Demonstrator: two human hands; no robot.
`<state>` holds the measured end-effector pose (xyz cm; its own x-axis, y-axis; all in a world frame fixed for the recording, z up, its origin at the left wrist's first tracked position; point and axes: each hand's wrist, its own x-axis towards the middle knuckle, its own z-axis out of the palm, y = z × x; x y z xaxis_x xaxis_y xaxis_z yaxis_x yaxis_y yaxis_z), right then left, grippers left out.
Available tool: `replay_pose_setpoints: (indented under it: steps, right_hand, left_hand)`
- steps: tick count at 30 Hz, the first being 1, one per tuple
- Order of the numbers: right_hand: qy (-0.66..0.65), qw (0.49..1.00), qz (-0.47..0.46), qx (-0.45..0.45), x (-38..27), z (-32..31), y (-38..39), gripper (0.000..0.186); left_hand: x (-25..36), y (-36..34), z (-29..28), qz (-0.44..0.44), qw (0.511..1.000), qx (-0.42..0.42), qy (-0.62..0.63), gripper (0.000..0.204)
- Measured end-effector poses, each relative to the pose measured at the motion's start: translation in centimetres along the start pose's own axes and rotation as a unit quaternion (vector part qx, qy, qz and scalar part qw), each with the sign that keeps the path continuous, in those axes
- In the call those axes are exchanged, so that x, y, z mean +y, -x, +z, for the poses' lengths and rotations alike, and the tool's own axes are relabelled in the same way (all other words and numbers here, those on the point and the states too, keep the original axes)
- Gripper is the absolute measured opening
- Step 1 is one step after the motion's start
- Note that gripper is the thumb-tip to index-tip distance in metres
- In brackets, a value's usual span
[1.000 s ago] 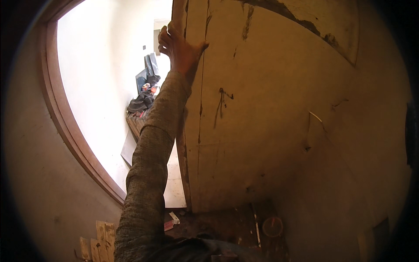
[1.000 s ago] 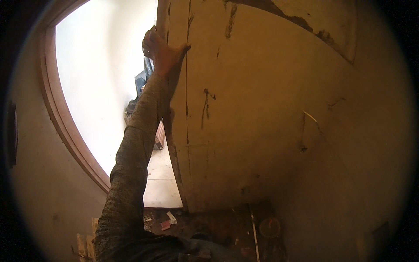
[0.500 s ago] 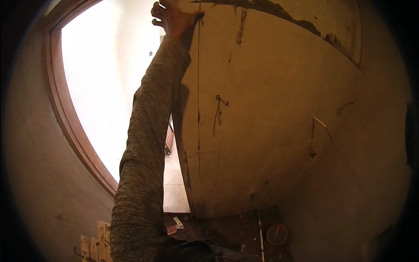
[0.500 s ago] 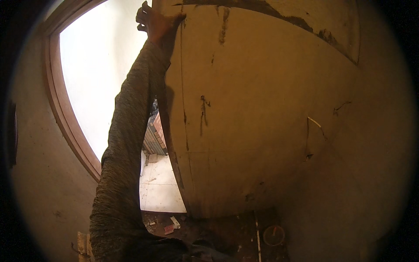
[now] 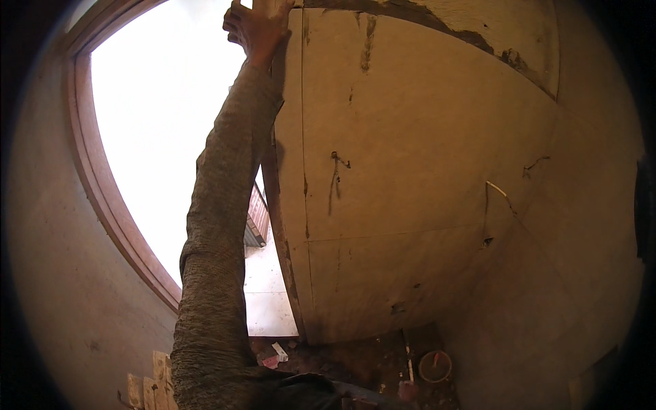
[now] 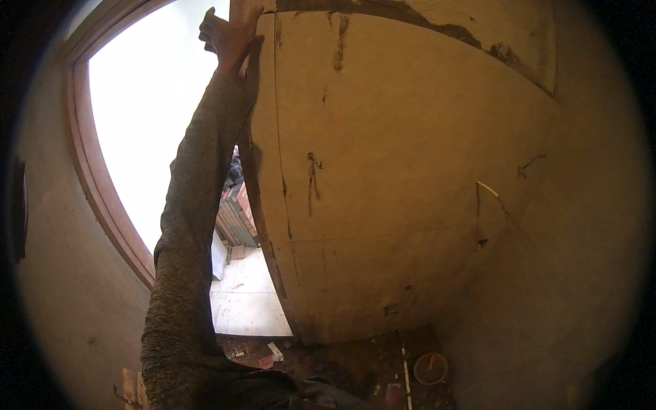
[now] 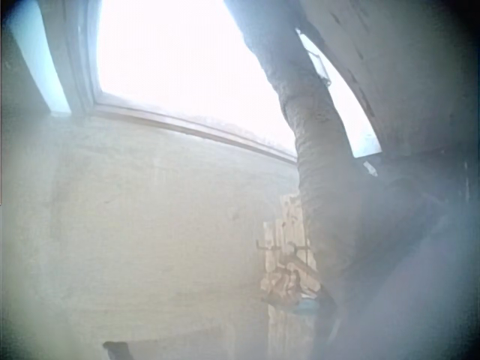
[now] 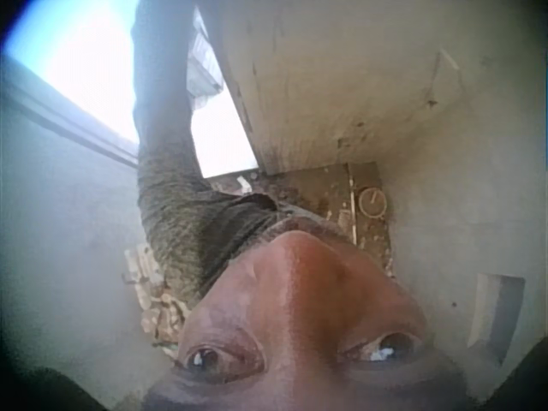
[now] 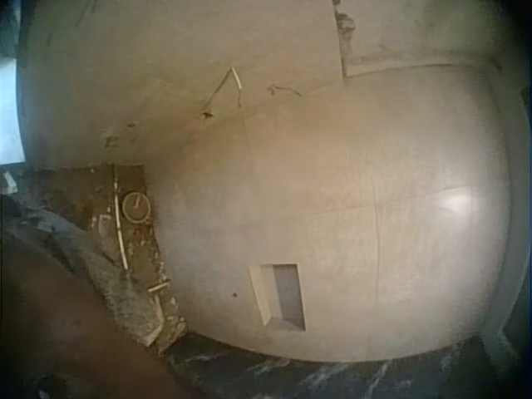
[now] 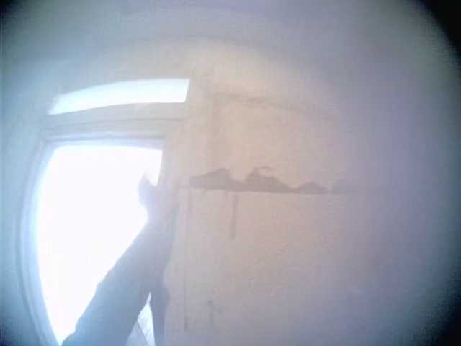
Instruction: The person applies mortar to a wooden beam and the edge of a wall using a trowel and a putty knife, then uses a hammer to tap the beam.
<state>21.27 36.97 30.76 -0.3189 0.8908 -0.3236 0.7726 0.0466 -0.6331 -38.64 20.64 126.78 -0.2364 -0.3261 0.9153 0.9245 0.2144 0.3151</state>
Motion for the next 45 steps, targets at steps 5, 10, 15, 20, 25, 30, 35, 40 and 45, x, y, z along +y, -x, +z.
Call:
replay_pose_setpoints:
  steps: [5,10,15,20,25,30,35,40,45]
  right_hand:
    - [-0.126,0.952,-0.231,0.154,-11.6,-5.5,-1.5,0.028]
    - [-0.125,0.949,-0.271,0.102,-27.5,-10.6,0.8,0.032]
    - [-0.124,0.940,-0.314,0.047,-27.5,-5.5,-2.3,0.025]
    - [-0.095,0.941,-0.323,-0.010,-28.3,-2.4,-0.7,0.022]
    - [-0.072,0.963,-0.245,-0.085,-25.9,-1.3,-1.2,0.030]
    - [-0.054,0.970,-0.171,-0.166,-24.6,-3.0,3.5,0.034]
    - [0.007,0.967,-0.148,-0.209,-19.9,-2.0,4.1,0.028]
    - [0.014,0.944,-0.135,-0.302,-20.5,-0.8,3.1,0.026]
    - [0.073,0.871,-0.303,-0.380,-20.0,3.2,-2.0,0.026]
  left_hand:
    - [-3.6,2.8,-2.2,-0.004,1.000,-0.007,0.030,0.107]
    - [-7.2,2.9,-5.2,-0.046,0.998,-0.043,0.001,0.111]
    - [-9.5,4.7,-9.4,-0.010,0.993,-0.110,0.041,0.117]
    - [-14.2,12.5,-14.4,-0.082,0.977,-0.190,0.046,0.117]
    - [-16.3,24.5,-21.3,-0.196,0.937,-0.289,0.007,0.112]
    - [-16.0,37.1,-31.6,-0.311,0.873,-0.365,-0.087,0.110]
    - [-10.8,44.6,-46.3,-0.374,0.811,-0.360,-0.268,0.111]
    - [-4.9,48.1,-55.2,-0.437,0.698,-0.375,-0.426,0.119]
    - [4.8,48.0,-60.0,-0.402,0.743,-0.246,-0.475,0.104]
